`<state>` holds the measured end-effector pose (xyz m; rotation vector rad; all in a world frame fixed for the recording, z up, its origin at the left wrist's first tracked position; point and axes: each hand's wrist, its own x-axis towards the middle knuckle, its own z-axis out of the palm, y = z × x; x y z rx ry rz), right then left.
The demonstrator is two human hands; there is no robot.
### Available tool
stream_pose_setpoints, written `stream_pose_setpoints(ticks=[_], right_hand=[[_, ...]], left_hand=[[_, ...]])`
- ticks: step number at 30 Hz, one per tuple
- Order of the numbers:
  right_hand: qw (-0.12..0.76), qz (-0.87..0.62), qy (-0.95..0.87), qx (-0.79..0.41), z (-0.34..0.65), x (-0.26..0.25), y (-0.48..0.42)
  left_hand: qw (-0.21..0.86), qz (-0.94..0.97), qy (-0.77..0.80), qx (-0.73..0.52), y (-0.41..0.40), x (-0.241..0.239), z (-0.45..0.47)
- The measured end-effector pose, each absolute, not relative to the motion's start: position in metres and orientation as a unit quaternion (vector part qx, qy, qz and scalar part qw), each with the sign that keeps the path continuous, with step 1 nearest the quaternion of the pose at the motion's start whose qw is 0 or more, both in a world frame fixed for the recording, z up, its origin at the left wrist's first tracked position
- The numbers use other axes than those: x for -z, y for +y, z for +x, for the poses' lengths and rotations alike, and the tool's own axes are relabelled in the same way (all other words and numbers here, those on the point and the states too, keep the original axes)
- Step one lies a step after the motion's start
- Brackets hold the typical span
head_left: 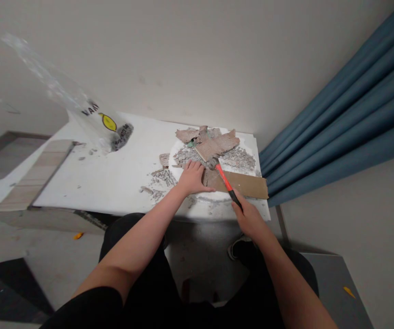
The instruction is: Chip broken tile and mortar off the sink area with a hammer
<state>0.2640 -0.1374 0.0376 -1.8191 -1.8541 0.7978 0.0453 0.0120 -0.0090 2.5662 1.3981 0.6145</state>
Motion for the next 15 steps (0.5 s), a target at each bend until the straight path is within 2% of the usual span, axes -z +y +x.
stream_pose_setpoints(ticks=[3,6,8,10,12,15], right_hand=[[0.240,-0.660,-0.659,-0.269,0.281,-0.043,-0.133],[0.249,-0.671,-0.647,-0.262,0.298,-0.047,-0.129],[0.245,-0.675,-0.642,-0.267,0.304,-0.046,-0.125],[0.236,-0.674,-0.644,-0.275,0.306,-0.043,-0.122],[0.221,-0.668,-0.652,-0.281,0.303,-0.038,-0.120],[0.207,-0.658,-0.663,-0.291,0.296,-0.031,-0.119]], left_hand=[[0.082,0.823,0.491,-0.275,0.017,-0.004,0.022],[0.072,0.712,0.613,-0.333,0.025,-0.009,-0.021],[0.096,0.664,0.701,-0.240,0.027,-0.002,-0.050],[0.146,0.661,0.732,-0.071,0.023,0.010,-0.068],[0.178,0.685,0.704,0.058,0.015,0.025,-0.073],[0.173,0.724,0.653,0.137,0.002,0.041,-0.065]])
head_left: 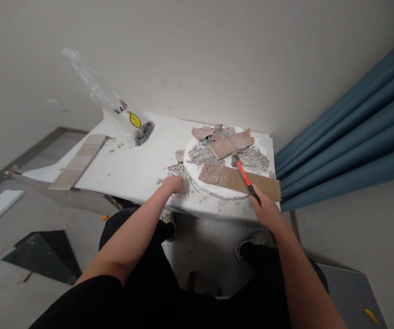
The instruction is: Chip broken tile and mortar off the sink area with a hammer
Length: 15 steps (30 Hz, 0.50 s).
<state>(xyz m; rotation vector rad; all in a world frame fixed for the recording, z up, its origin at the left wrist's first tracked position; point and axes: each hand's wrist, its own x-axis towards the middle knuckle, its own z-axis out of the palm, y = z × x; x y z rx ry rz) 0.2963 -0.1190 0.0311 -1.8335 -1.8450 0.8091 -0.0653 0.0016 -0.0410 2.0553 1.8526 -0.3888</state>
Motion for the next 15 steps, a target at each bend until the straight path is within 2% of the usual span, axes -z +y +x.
stream_pose_setpoints(ticks=[5,15], right_hand=[[0.204,-0.651,-0.667,-0.300,0.292,-0.024,-0.120],[0.185,-0.663,-0.664,-0.292,0.291,-0.029,-0.120]], left_hand=[[0.196,0.754,0.595,0.198,-0.010,0.047,-0.062],[0.172,0.746,0.621,0.168,0.001,0.040,-0.073]])
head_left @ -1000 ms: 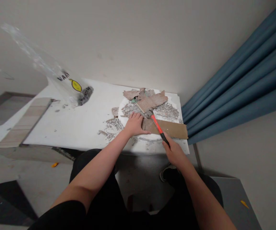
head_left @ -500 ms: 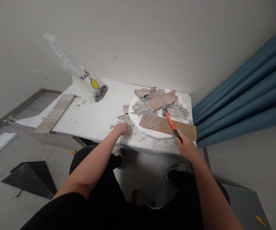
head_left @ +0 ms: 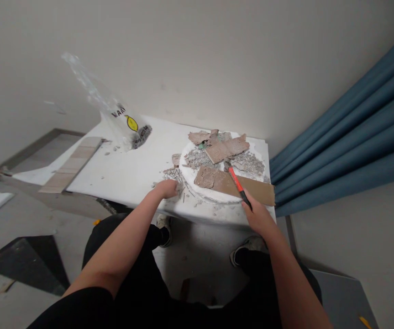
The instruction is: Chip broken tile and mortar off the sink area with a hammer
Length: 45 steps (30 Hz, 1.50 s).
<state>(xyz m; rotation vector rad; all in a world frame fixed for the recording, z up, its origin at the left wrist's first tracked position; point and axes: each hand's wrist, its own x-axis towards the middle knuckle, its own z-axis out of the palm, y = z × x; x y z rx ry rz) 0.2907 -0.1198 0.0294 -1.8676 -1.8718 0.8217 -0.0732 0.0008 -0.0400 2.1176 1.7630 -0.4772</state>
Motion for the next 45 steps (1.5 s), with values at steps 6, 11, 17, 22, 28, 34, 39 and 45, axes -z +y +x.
stream_pose_setpoints(ticks=[6,11,17,22,28,34,39,45], right_hand=[[0.169,-0.663,-0.670,-0.288,0.290,-0.032,-0.121],[0.167,-0.658,-0.674,-0.291,0.290,-0.033,-0.121],[0.151,-0.669,-0.668,-0.288,0.289,-0.035,-0.122],[0.148,-0.667,-0.670,-0.292,0.291,-0.034,-0.121],[0.156,-0.667,-0.664,-0.298,0.291,-0.034,-0.122],[0.166,-0.661,-0.661,-0.315,0.293,-0.031,-0.122],[0.166,-0.659,-0.663,-0.314,0.295,-0.030,-0.120],[0.161,-0.663,-0.661,-0.311,0.295,-0.032,-0.120]], left_hand=[[0.177,0.716,0.663,0.127,0.018,0.031,-0.078],[0.148,0.708,0.687,0.077,0.024,0.014,-0.065],[0.149,0.689,0.709,0.007,0.033,-0.011,-0.059],[0.179,0.672,0.709,-0.117,0.040,-0.021,-0.055],[0.293,0.666,0.541,-0.422,0.039,-0.020,0.004],[0.343,0.706,0.480,-0.392,0.032,0.006,0.058],[0.312,0.741,0.498,-0.325,0.035,0.016,0.057],[0.304,0.712,0.529,-0.346,0.044,0.016,0.062]])
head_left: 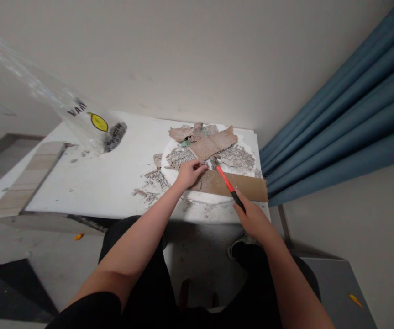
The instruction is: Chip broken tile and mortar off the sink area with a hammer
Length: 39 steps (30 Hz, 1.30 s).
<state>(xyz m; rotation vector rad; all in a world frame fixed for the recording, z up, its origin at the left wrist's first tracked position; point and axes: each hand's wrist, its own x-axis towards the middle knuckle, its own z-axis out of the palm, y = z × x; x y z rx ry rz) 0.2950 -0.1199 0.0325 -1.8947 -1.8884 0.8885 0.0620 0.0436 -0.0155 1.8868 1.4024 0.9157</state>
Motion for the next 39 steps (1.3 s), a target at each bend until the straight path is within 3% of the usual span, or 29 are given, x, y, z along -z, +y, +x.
stream_pose_setpoints(ticks=[16,27,39], right_hand=[[0.167,-0.664,-0.658,-0.314,0.295,-0.032,-0.119],[0.287,-0.635,-0.629,-0.344,0.285,-0.064,-0.138],[0.206,-0.654,-0.654,-0.319,0.274,-0.067,-0.144]], left_hand=[[0.270,0.748,0.516,-0.319,0.043,0.020,0.069],[0.239,0.767,0.498,-0.328,0.038,0.031,0.073],[0.246,0.754,0.520,-0.318,0.036,0.030,0.075]])
